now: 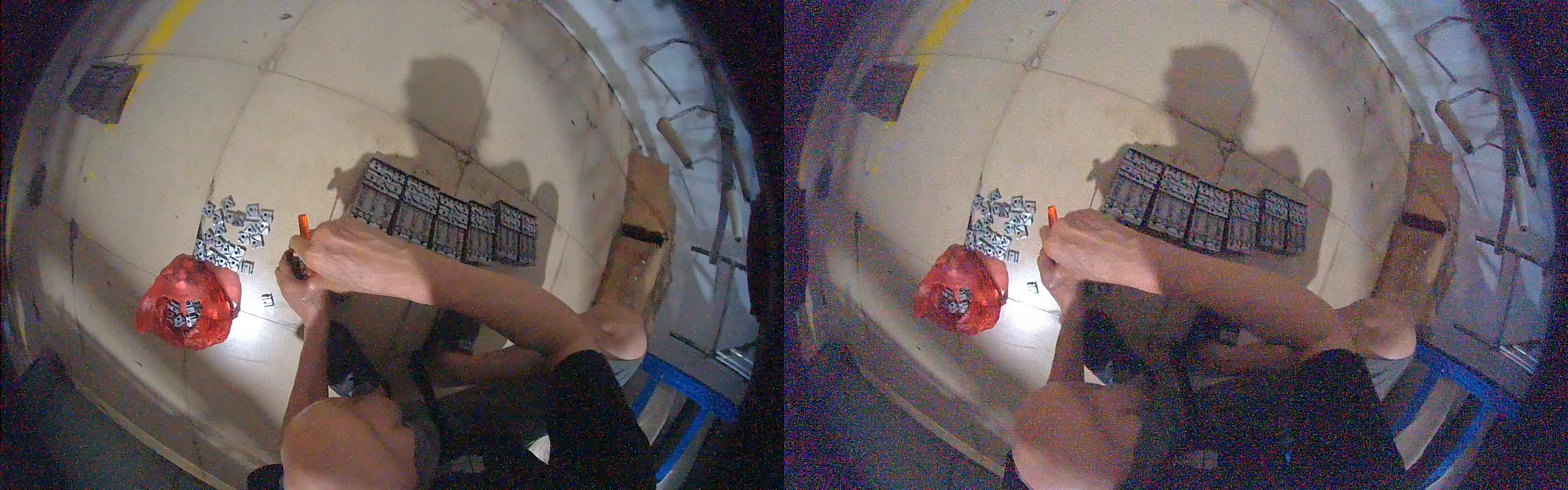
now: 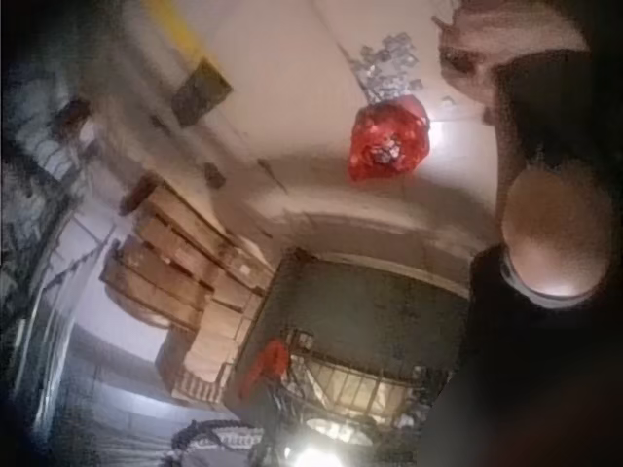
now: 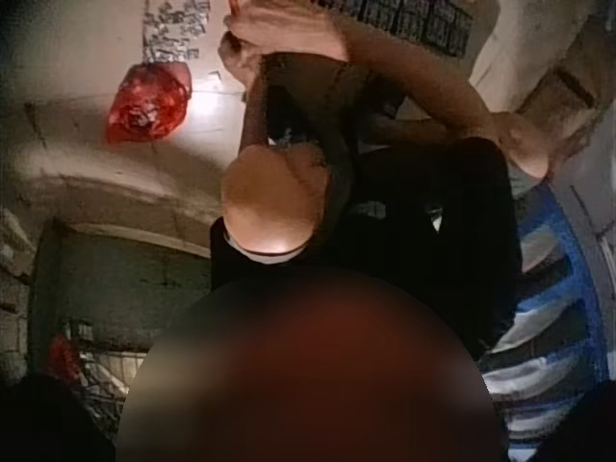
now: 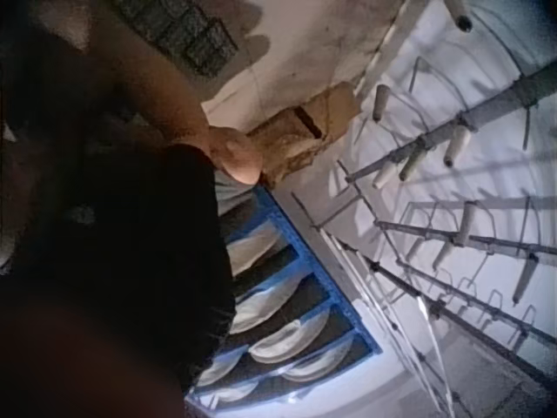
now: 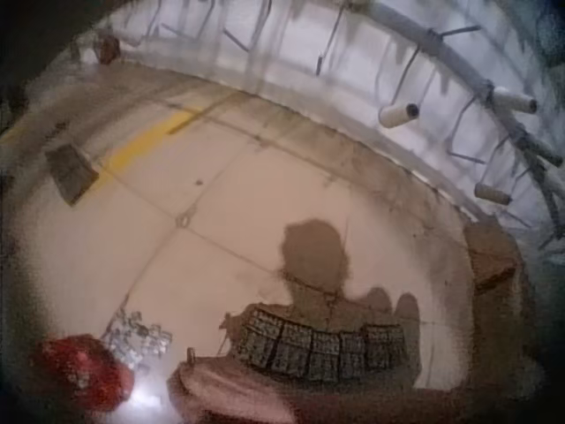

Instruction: The person sits on the floor and uses a red-handled tool to press small components onto a circuit board. They repeatedly pick up components from a red bag and place them into the board, then set the board down on the floor.

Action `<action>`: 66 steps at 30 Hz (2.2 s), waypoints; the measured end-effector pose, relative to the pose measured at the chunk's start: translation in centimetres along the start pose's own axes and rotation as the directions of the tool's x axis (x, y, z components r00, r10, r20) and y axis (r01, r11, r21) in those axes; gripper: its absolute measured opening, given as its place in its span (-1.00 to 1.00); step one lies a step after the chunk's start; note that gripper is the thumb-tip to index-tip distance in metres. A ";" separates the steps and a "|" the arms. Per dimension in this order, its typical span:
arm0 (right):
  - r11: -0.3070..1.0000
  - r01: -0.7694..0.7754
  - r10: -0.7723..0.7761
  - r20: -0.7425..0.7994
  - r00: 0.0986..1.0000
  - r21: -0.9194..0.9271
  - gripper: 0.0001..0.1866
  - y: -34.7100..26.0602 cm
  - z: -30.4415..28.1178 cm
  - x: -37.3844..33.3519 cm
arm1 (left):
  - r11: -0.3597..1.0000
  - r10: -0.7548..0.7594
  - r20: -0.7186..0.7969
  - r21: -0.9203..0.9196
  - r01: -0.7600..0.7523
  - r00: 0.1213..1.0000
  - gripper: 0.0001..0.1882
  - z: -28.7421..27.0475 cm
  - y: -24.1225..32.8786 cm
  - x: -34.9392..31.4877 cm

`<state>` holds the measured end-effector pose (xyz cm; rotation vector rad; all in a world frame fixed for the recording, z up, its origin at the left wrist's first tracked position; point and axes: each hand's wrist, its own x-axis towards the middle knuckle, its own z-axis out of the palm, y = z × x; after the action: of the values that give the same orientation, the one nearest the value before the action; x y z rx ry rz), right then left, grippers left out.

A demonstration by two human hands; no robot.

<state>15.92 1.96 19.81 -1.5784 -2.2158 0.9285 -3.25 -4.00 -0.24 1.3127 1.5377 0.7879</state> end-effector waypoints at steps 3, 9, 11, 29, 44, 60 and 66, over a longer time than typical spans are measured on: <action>0.997 0.071 -0.072 -0.053 0.996 -0.022 -0.71 0.5 0.6 -0.5 | 0.999 -0.043 -0.025 -0.027 0.043 0.999 -0.07 -0.2 1.0 -0.4; 0.971 0.119 -0.127 -0.025 0.992 -0.206 -0.72 -0.1 1.3 0.9 | 0.988 -0.031 0.003 -0.150 0.031 1.000 -0.16 -0.1 1.1 -0.3; 0.959 0.048 -0.035 0.051 0.998 -0.278 -0.72 -0.5 0.7 0.9 | 0.990 -0.003 0.015 -0.144 0.005 1.000 -0.20 0.0 0.6 -0.1; 0.933 0.214 -0.105 0.349 0.931 -0.291 -0.85 1.2 2.8 3.5 | 0.957 0.002 0.476 0.253 -0.139 0.880 0.40 -4.8 7.7 -3.4; 0.892 -0.451 0.450 0.151 0.880 -0.024 -0.76 -0.1 3.0 4.0 | 0.957 0.208 0.396 0.109 -0.270 0.894 0.26 -4.8 6.0 -4.6; 0.751 -0.633 0.655 0.087 0.751 -0.189 -0.79 -2.2 3.4 4.6 | 0.966 0.177 0.294 0.130 -0.223 0.939 0.21 -4.4 5.9 -5.7; 0.942 -0.020 0.088 0.189 0.978 -0.334 -0.89 -0.3 2.3 3.8 | 0.954 0.190 0.347 0.156 -0.256 0.918 0.26 -5.0 6.7 -5.1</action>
<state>13.00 4.56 17.66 -1.7629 -2.5938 0.7919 -5.50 -7.03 8.81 1.6982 1.2343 0.5270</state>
